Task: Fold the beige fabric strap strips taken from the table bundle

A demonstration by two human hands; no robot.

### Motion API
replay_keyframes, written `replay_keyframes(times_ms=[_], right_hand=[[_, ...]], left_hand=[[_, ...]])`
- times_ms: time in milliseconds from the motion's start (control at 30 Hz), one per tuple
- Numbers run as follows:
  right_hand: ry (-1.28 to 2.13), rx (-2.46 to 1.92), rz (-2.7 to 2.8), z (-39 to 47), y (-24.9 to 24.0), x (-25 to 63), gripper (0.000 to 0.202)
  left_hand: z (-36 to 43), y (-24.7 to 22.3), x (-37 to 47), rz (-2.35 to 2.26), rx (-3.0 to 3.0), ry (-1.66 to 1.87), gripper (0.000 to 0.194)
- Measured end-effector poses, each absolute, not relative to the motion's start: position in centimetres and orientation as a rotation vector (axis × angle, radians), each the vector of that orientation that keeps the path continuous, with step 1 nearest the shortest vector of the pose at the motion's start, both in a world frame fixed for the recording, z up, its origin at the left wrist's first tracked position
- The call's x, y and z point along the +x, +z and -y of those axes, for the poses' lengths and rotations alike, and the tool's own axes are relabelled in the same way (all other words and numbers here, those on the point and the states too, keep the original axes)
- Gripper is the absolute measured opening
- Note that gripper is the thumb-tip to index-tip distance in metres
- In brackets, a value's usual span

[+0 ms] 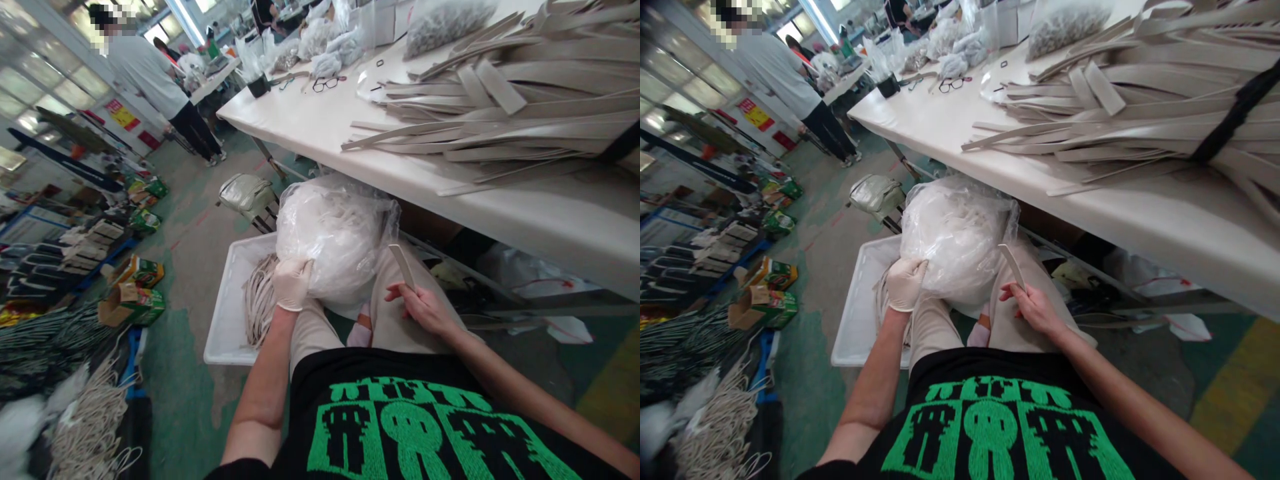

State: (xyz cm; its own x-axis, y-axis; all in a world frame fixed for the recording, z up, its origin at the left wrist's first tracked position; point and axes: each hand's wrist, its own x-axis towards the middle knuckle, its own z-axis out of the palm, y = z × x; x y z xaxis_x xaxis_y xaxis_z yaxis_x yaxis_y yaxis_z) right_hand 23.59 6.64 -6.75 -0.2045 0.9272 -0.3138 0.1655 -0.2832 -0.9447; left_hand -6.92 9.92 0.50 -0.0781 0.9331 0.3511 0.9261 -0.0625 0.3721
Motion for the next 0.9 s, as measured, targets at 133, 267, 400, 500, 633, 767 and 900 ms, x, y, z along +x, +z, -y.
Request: replay_keyframes(times_ms=[133, 267, 400, 500, 633, 767, 900], right_hand=[[1.608, -1.444, 1.256, -7.4, -6.5, 22.7, 0.053], [1.695, -1.351, 1.248, -8.1, -6.1, 19.9, 0.053], [1.838, -1.215, 1.326, -8.0, -5.1, 16.5, 0.052], [1.943, -1.156, 1.353, -7.4, -4.3, 14.8, 0.049], [2.109, -1.16, 1.25, -6.8, -3.6, 13.2, 0.049], [2.236, -1.088, 1.189, -7.0, -3.3, 11.9, 0.058], [2.191, -1.066, 1.12, -7.8, -2.9, 11.0, 0.052]], left_hand=[[-6.6, -1.3, -6.2, -2.096, 1.648, 0.846, 0.016], [-4.6, -3.0, -5.8, -2.096, 1.48, 0.876, 0.024], [-2.5, -2.7, -5.4, -2.038, 1.621, 0.954, 0.028], [-0.6, -2.1, -5.3, -2.041, 1.83, 1.022, 0.033], [0.9, -1.9, -5.0, -1.891, 1.859, 1.087, 0.032], [1.3, -2.3, -4.6, -1.757, 1.775, 1.091, 0.033], [1.4, -2.7, -4.5, -1.717, 1.642, 1.109, 0.047]])
